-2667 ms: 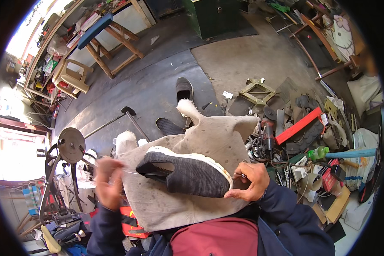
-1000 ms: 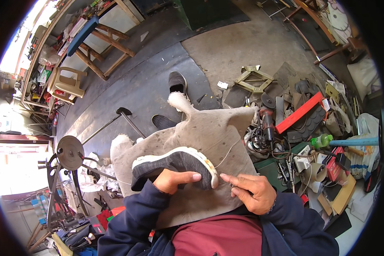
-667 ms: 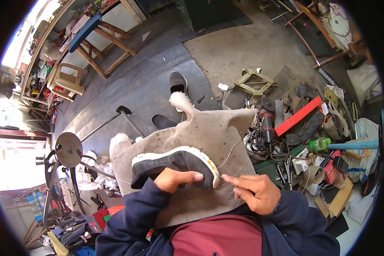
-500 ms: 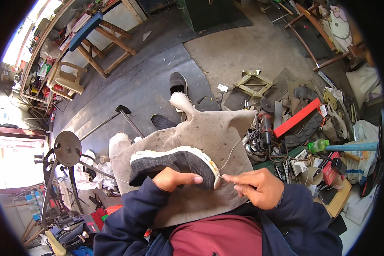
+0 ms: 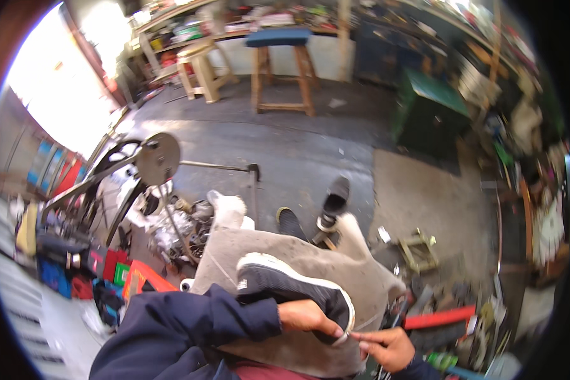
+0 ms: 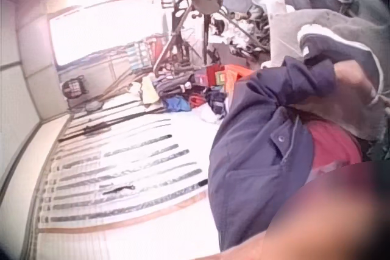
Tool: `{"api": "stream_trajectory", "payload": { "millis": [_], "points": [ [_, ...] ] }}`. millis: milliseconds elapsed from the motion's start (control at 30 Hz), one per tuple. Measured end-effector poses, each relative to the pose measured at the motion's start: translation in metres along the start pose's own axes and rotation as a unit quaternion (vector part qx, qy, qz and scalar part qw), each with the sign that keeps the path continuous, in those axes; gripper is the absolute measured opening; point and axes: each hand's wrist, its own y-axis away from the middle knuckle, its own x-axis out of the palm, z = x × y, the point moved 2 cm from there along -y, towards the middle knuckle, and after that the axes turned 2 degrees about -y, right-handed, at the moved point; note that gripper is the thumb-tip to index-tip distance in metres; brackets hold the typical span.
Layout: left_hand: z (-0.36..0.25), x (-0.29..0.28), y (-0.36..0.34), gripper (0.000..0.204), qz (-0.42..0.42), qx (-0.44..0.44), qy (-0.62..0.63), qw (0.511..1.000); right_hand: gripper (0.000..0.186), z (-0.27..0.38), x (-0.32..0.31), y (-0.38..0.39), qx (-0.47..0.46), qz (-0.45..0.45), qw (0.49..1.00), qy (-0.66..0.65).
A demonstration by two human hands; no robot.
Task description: The person hand-sews a black slip-on shoe using a needle and white thread. They repeatedly insert the needle through the shoe's edge and pull the thread tight, working along the perimeter of the shoe while holding it on a padded support.
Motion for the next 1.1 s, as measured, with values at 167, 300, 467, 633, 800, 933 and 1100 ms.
{"api": "stream_trajectory", "payload": {
  "millis": [167, 300, 467, 633, 800, 933, 1100],
  "points": [
    [0.006, 0.000, -0.010, 0.052, 0.032, 0.042, -0.042, 0.998, 0.032, 0.004, 0.009, -0.006, -0.047, -0.019, 0.997, -0.053],
    [0.016, -0.001, -0.021, 0.052, 0.019, 0.084, -0.068, 0.994, 0.026, 0.002, 0.006, -0.007, 0.003, -0.032, 0.997, -0.068],
    [0.036, 0.001, -0.055, 0.046, 0.013, 0.116, -0.093, 0.989, 0.026, 0.004, 0.012, -0.008, 0.067, -0.028, 0.985, -0.159],
    [0.058, 0.007, -0.100, 0.021, 0.085, 0.095, 0.060, 0.990, 0.018, 0.016, 0.025, -0.012, -0.108, -0.093, 0.990, 0.020],
    [0.057, 0.006, -0.099, 0.022, 0.094, 0.123, 0.118, 0.981, 0.015, 0.022, 0.026, -0.011, -0.080, -0.092, 0.992, -0.012],
    [0.049, 0.004, -0.080, 0.024, 0.028, 0.099, 0.140, 0.985, 0.016, 0.023, 0.017, -0.002, 0.021, -0.079, 0.996, -0.034],
    [0.046, 0.013, -0.059, 0.030, 0.163, 0.086, 0.318, 0.930, 0.016, 0.021, 0.009, 0.014, -0.039, -0.090, 0.994, -0.038]
  ]
}}
